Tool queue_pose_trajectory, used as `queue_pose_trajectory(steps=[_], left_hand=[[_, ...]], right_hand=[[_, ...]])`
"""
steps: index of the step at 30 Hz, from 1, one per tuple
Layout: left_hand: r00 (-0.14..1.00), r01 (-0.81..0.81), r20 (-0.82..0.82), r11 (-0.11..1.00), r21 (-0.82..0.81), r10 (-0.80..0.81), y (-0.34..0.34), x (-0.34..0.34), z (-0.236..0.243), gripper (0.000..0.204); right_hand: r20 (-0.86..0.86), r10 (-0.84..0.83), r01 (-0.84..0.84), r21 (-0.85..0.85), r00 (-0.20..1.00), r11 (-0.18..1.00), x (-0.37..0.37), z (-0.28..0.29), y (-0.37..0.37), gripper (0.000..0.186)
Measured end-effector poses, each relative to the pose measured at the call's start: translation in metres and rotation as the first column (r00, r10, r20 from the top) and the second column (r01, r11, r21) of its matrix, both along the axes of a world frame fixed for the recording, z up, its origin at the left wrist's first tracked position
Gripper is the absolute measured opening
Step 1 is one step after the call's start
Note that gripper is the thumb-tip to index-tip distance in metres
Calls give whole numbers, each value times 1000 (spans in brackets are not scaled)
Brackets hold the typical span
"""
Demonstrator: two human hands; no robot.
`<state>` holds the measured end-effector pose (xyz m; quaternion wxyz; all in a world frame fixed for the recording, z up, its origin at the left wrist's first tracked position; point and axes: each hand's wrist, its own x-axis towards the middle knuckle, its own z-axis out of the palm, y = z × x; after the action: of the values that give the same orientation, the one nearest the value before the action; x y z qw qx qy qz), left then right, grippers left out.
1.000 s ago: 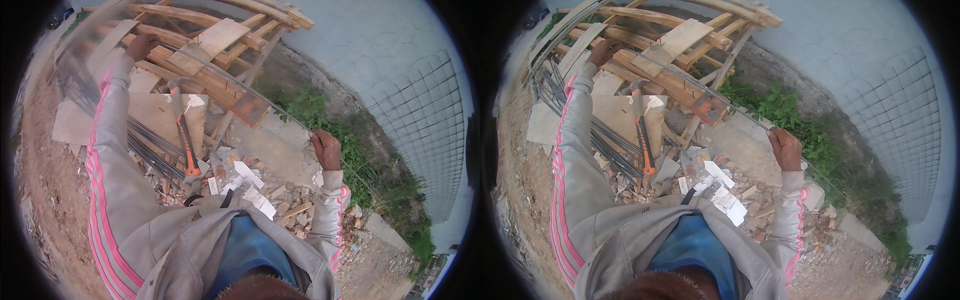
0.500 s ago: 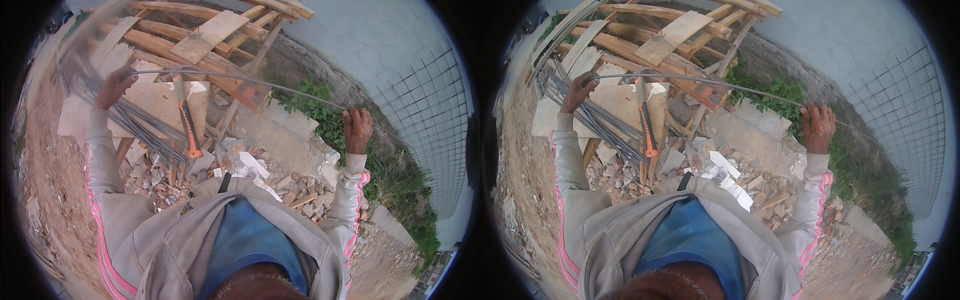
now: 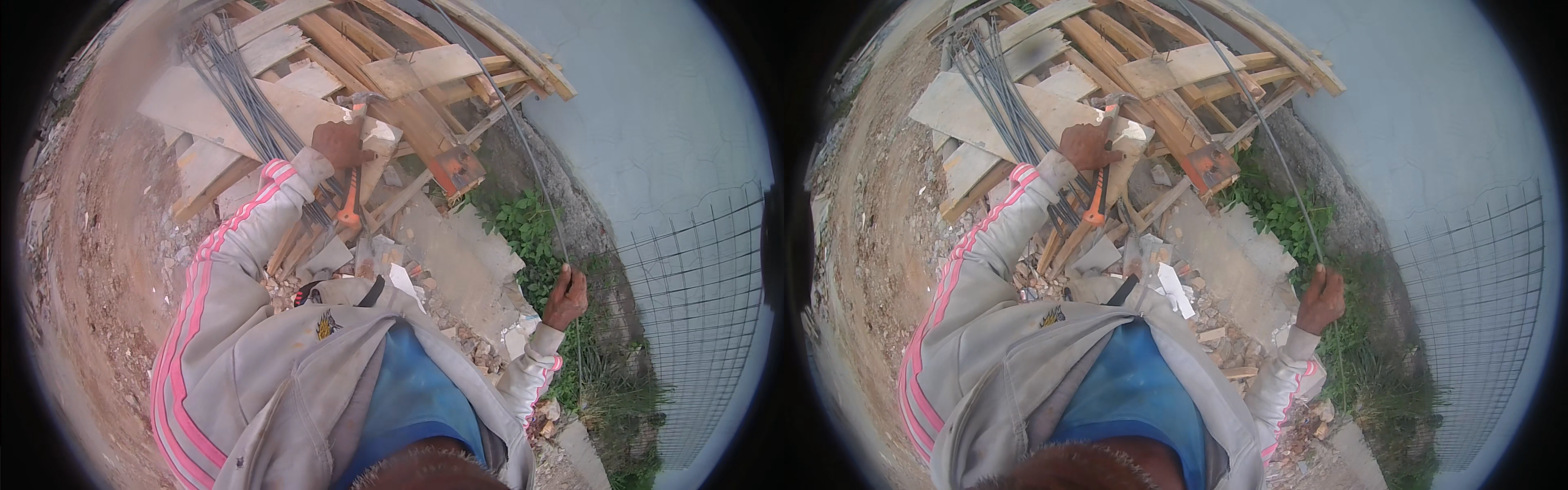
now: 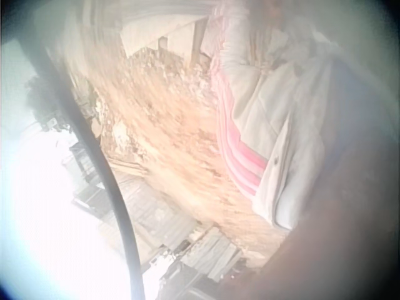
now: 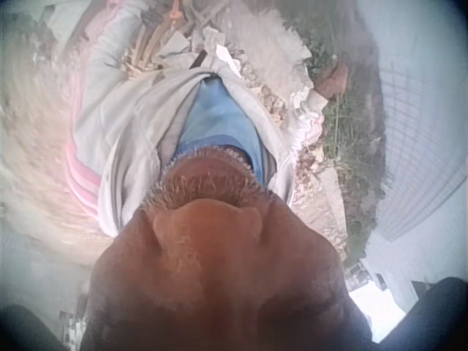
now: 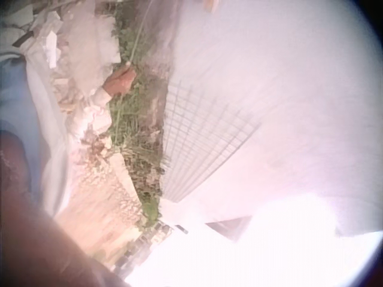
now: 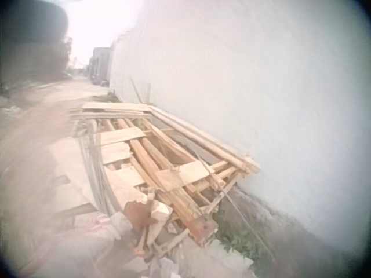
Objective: The person repeatedly bends thin metal rods into a U-shape using a hammer and a wooden plank as a makeshift anvil. They pick up a rod, position it on the wood, and strike it with the hammer to create a bend, then place the finished piece aside.
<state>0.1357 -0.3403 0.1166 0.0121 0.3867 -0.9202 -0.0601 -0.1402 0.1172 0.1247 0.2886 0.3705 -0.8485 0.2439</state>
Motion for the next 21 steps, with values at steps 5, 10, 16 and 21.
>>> queue_pose_trajectory(steps=[5,10,16,21], left_hand=[[936,-45,-317,944,327,154,-17,1,-28,71],[633,268,-568,539,798,526,-42,40,17,70],[586,14,-711,872,490,389,-138,71,36,71],[797,-459,-388,882,110,463,-267,78,29,73]], right_hand=[[361,-11,81,-180,933,980,52,-75,14,22],[638,80,148,-296,765,944,86,-122,30,29],[777,154,83,-256,610,963,101,-108,18,24],[789,219,22,-282,574,959,112,-92,-1,21]])
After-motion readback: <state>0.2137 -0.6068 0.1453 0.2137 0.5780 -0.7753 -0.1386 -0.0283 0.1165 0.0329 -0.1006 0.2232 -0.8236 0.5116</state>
